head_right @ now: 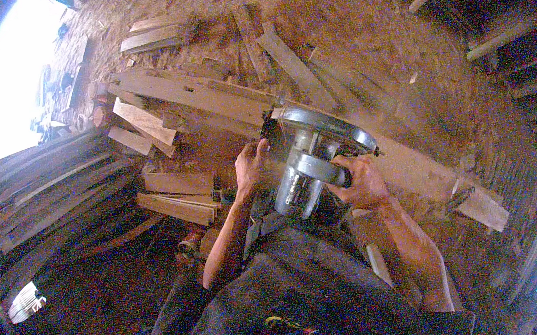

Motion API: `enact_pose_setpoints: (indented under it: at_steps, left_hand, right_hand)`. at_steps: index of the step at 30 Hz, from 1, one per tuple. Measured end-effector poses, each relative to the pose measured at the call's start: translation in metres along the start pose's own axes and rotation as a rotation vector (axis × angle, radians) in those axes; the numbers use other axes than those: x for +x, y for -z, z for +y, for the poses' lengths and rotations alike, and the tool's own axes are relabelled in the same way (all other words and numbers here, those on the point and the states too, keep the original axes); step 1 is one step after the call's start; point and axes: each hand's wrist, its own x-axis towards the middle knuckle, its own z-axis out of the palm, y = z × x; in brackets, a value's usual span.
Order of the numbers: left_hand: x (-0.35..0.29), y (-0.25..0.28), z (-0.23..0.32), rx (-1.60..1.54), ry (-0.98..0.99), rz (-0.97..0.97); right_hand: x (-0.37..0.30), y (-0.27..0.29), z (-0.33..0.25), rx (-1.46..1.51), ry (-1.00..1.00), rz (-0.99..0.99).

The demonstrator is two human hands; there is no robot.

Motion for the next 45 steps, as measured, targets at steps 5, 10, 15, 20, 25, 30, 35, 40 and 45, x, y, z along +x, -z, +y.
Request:
enact_pose_setpoints:
  at_steps: [5,10,15,20,25,30,35,40,45]
  left_hand:
    - [-0.003,0.002,0.004,0.046,-0.015,0.015]
    - [-0.006,0.007,0.011,0.097,0.033,-0.016]
    - [-0.006,0.006,0.006,0.1,-0.004,0.019]
    - [-0.007,0.006,0.008,0.129,-0.003,0.017]
    - [-0.007,0.005,0.001,0.091,0.013,0.012]
    - [-0.002,0.001,-0.009,0.105,0.028,0.021]
    - [-0.011,0.004,0.005,0.038,0.042,0.03]
    - [-0.014,0.005,0.01,-0.008,0.073,0.015]
    - [-0.015,0.006,0.009,0.012,0.077,0.021]
  right_hand:
    - [0.002,0.005,-0.012,0.003,-0.041,-0.008]
    - [-0.002,0.004,-0.009,-0.047,-0.012,-0.001]
    - [-0.005,0.003,-0.007,-0.105,0.042,0.025]
    - [-0.006,-0.004,0.003,-0.05,0.025,0.027]
    - [-0.009,-0.007,0.005,-0.097,0.114,0.12]
    - [-0.006,-0.001,-0.003,-0.055,0.003,0.014]
    - [-0.003,0.003,-0.008,0.039,-0.031,-0.024]
    - [-0.003,0.002,-0.004,0.035,-0.066,-0.047]
    - [-0.003,0.0,-0.002,0.004,-0.063,-0.053]
